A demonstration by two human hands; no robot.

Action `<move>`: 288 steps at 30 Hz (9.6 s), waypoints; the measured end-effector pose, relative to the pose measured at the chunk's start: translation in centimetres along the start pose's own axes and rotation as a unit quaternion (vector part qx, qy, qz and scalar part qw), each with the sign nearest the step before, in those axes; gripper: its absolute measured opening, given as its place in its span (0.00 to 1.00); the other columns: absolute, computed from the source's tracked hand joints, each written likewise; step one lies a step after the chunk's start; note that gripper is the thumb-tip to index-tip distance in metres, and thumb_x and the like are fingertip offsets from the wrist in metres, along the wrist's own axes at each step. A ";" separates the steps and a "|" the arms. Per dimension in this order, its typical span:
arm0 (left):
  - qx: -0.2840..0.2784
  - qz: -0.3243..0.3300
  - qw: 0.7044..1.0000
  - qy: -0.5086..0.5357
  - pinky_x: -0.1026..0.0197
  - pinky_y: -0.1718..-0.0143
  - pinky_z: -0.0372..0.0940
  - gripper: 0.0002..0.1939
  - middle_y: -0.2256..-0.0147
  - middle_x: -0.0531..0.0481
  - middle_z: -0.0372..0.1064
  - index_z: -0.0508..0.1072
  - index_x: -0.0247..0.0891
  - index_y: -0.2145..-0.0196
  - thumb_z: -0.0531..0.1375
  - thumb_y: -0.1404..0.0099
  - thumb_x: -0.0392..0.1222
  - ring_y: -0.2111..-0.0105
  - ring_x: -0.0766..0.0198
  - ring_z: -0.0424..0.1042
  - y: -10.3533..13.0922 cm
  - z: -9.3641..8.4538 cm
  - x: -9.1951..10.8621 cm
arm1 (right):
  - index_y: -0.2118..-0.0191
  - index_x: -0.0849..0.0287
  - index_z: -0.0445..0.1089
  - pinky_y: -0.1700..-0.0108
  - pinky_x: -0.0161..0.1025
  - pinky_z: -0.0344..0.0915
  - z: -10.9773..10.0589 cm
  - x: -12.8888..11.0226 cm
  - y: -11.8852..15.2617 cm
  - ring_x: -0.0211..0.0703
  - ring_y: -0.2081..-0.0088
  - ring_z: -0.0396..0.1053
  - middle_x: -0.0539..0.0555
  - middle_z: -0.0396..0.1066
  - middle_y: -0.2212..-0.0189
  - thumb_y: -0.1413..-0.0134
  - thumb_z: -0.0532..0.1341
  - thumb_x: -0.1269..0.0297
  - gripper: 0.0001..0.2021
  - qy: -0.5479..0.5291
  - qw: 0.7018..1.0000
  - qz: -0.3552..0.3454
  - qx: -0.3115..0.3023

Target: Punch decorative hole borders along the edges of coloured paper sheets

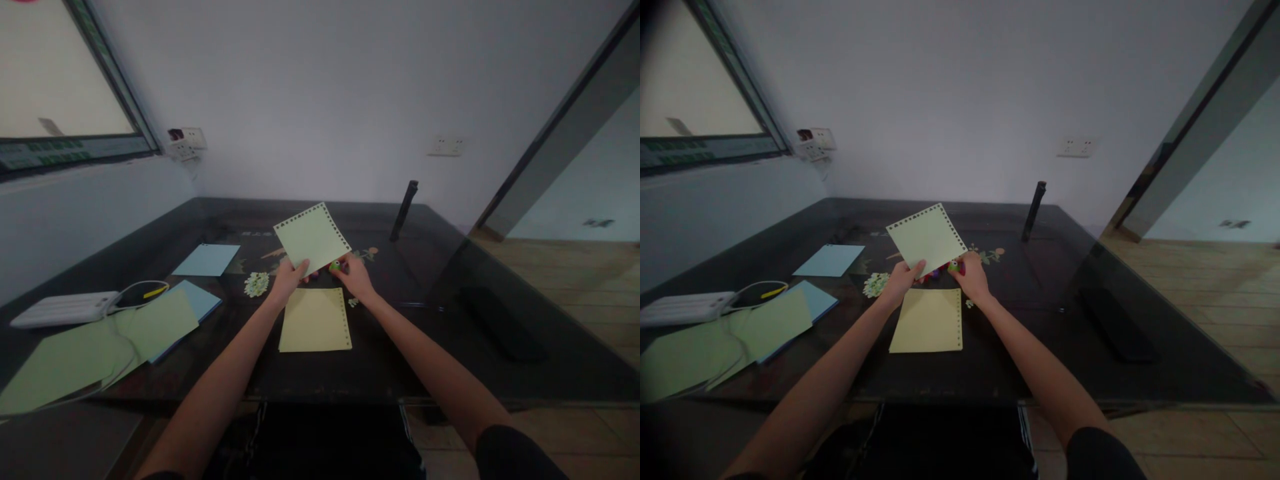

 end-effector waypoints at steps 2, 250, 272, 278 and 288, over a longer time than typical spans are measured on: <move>-0.015 0.002 1.000 -0.007 0.67 0.80 0.56 0.19 0.81 0.47 0.70 0.73 0.31 0.75 0.58 0.42 0.52 0.83 0.69 0.62 0.7 0.9 0.8 | 0.62 0.57 0.67 0.63 0.43 0.65 -1.7 0.5 1.3 0.44 0.65 0.68 0.54 0.71 0.64 0.54 0.63 0.61 0.12 -0.159 0.986 0.049 -0.016; -0.053 0.073 0.981 -0.171 0.66 0.73 0.60 0.20 0.79 0.48 0.73 0.71 0.34 0.84 0.54 0.37 0.43 0.79 0.66 0.68 6.3 2.8 3.8 | 0.71 0.57 0.64 0.66 0.38 0.61 -5.0 1.3 8.3 0.43 0.71 0.70 0.53 0.72 0.74 0.40 0.45 0.45 0.22 -0.033 0.989 0.131 -0.058; 0.005 0.062 0.985 -0.161 0.65 0.76 0.54 0.19 0.84 0.53 0.60 0.67 0.36 0.82 0.53 0.38 0.48 0.82 0.68 0.59 5.7 1.6 2.9 | 0.56 0.57 0.69 0.66 0.42 0.71 -6.4 1.8 8.2 0.40 0.72 0.69 0.53 0.70 0.66 0.60 0.66 0.59 0.22 -0.235 0.957 0.168 0.018; 0.010 0.048 0.995 -0.089 0.65 0.77 0.55 0.15 0.83 0.54 0.62 0.65 0.36 0.79 0.55 0.41 0.47 0.82 0.68 0.60 5.5 1.5 2.6 | 0.57 0.57 0.68 0.70 0.41 0.69 -6.3 0.9 8.2 0.39 0.75 0.68 0.51 0.69 0.70 0.60 0.65 0.58 0.21 -0.252 0.953 0.171 0.006; 0.010 0.013 0.999 0.034 0.67 0.79 0.53 0.12 0.82 0.57 0.61 0.63 0.36 0.70 0.60 0.43 0.46 0.82 0.71 0.58 5.4 1.6 2.3 | 0.62 0.58 0.61 0.71 0.40 0.67 -9.1 3.9 4.7 0.42 0.73 0.71 0.54 0.73 0.69 0.51 0.58 0.49 0.18 -0.225 0.960 0.167 0.011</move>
Point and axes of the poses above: each hand's wrist, its own y-axis away from the middle knuckle, its own z-axis out of the palm, x = y × z, the point moved 7 cm from there along -y, towards the middle knuckle
